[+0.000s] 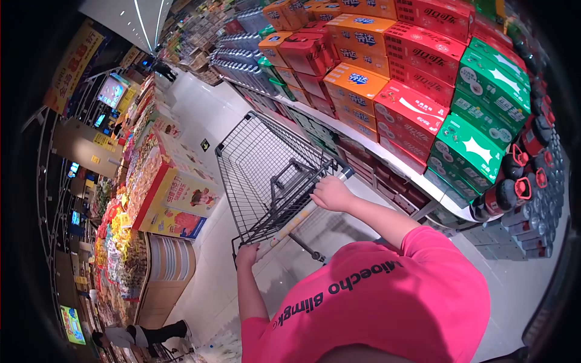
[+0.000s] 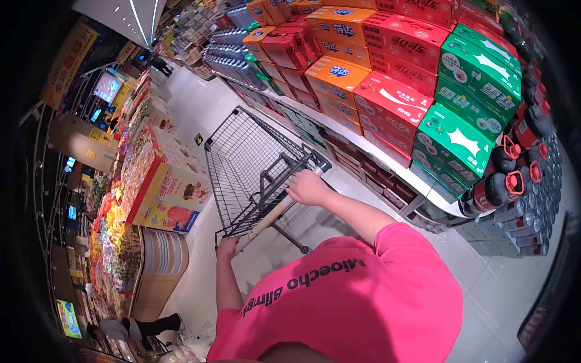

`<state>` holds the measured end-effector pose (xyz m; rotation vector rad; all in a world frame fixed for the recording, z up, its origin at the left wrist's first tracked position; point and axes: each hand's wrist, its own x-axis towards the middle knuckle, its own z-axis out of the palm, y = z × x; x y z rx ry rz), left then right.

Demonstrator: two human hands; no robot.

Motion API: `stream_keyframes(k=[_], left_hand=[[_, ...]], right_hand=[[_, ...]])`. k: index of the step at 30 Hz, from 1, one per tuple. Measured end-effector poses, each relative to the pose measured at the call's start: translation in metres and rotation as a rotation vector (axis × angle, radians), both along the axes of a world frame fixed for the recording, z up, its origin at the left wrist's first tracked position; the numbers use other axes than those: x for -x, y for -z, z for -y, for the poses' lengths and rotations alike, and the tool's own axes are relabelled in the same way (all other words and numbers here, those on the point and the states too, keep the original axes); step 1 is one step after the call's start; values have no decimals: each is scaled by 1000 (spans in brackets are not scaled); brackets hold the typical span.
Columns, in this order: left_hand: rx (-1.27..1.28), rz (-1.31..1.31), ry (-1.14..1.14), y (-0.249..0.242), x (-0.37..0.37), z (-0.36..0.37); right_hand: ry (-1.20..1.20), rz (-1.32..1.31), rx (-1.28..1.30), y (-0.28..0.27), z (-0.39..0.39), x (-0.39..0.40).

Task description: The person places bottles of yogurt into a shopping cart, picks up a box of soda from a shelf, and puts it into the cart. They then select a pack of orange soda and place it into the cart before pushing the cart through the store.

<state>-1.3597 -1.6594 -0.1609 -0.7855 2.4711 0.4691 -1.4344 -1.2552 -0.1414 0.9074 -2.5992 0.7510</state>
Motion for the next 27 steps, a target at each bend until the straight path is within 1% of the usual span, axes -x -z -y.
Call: stream_keyframes(k=[1,2,3,5,6,9,10,13,14,16,18,20,21,22,23,24,25,26,27], left_hand=[[-12,5,20,-4,12,2],[-101,18,47,-39,17,-20],[-184,14,35,-28,31,-15],[-365,-1,25,-10,46,12],[-417,76,3,-10,54,15],[-492,201,-47,-23,73,10],[-458,269,-37,-23,83,6],[-424,337,-26,-27,96,6],[-398,331,20,-20,100,11],[-362,410,73,-21,108,17],[-331,453,88,-20,120,14],[-301,450,93,-22,125,9],[-202,441,103,-23,128,8],[-105,430,111,-24,130,7],[-9,416,120,-26,137,0],[179,299,285,-33,148,-12],[364,180,447,-43,158,-29],[540,58,606,-51,165,-47],[405,-134,576,-69,171,-79]], right_hand=[[-26,-103,96,3,-2,0],[-18,32,79,8,0,-4],[5,-36,79,14,0,-1],[63,-188,54,9,3,-7],[38,-57,61,16,3,-8],[47,-91,15,15,1,2],[28,-57,59,19,-1,11],[-34,-10,148,17,-13,16],[-28,40,244,19,-23,16],[-23,132,438,26,-57,7],[132,277,502,18,-108,-4],[339,207,436,8,-159,-20],[448,195,410,6,-183,-26],[546,221,446,-9,-204,-30],[615,53,433,-16,-225,-30],[697,-45,426,-21,-243,-28],[760,-45,464,-37,-254,-23],[827,-93,414,-45,-265,-16],[857,-86,369,-50,-274,-8]])
